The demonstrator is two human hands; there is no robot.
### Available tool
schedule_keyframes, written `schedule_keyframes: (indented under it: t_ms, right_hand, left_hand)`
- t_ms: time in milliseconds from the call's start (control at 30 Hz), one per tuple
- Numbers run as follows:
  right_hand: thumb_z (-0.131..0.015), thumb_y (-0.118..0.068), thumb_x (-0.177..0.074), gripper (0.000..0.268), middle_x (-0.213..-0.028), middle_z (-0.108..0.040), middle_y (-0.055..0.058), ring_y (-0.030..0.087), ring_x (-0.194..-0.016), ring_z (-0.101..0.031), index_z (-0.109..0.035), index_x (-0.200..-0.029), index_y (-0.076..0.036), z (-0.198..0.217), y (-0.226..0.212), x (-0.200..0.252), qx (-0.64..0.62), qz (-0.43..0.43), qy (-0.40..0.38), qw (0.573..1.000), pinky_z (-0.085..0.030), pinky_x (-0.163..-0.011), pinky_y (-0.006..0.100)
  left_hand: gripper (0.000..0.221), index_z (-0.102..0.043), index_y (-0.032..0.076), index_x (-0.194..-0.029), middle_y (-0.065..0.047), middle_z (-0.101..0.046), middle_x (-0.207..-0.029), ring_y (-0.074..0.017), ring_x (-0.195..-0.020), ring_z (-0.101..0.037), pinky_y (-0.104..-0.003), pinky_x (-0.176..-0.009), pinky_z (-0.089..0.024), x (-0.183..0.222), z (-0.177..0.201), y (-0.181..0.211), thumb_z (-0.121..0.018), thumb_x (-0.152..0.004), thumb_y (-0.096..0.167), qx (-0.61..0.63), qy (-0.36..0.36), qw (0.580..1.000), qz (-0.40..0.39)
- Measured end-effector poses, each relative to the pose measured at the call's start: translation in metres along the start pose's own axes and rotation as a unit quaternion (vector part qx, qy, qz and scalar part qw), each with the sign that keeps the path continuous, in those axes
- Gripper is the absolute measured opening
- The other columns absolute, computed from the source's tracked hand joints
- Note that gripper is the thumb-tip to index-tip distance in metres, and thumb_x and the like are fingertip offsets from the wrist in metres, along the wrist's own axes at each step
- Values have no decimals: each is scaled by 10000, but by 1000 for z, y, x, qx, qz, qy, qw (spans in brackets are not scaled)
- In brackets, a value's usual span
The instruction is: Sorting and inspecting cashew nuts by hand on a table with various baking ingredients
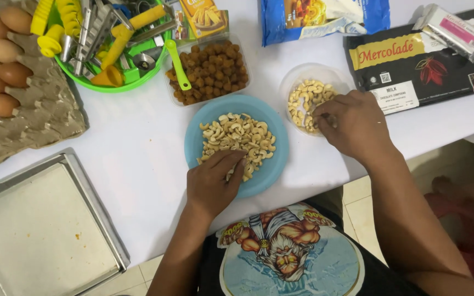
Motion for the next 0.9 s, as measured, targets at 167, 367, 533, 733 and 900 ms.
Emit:
schedule_keyframes:
  t_ms: [167,367,533,733,900]
  right_hand:
    - [-793,-342,-868,153,-867,-764,27,274,-894,-708,-825,-995,-263,-5,-10,-3,-39,-8,-8,999,-481,-830,375]
    - [-792,-280,-870,108,-785,-748,59,305,-816,-715,-828,-938,-205,1,-19,-5,-50,0,-13,999,-498,-791,389]
    - [-820,-192,-875,84,-768,-723,60,300,-785,-694,-808,-952,-160,36,-32,-4,-157,0,72,985,-509,-798,381]
    - [-826,-42,-846,128,-846,-759,80,305,-751,-664,-808,-957,-103,68,-78,6,-422,89,120,894,-537,-806,409]
    - [-825,-10,-833,177,-871,-766,23,264,-776,-682,-822,-960,-134,63,-100,11,-458,129,159,865,-552,-808,378]
  left_hand:
    - [109,-808,179,-1045,-10,-790,-922,-248,-619,-729,-361,-488,-600,-3,3,6,-728,-972,167,63,-10,998,19]
    - [126,-810,162,-1056,-43,-789,-901,-252,-541,-703,-355,-433,-565,-4,5,5,-724,-968,137,113,-30,992,42]
    - [159,-818,167,-1073,-63,-794,-893,-231,-494,-681,-343,-401,-537,-7,5,2,-726,-962,100,182,-8,981,72]
    - [145,-829,165,-1070,-113,-770,-839,-162,-509,-641,-293,-436,-445,-23,-2,11,-757,-954,114,327,-15,937,122]
    - [122,-830,142,-1061,-108,-699,-722,-82,-540,-574,-254,-450,-415,-23,-13,12,-775,-952,134,396,-45,903,159]
Point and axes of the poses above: each hand's wrist, its own x-axis away from the middle knuckle, its own z-axis out of the back of the hand, y = z × x, the point moved 6 cm from there along -x, towards the middle knuckle
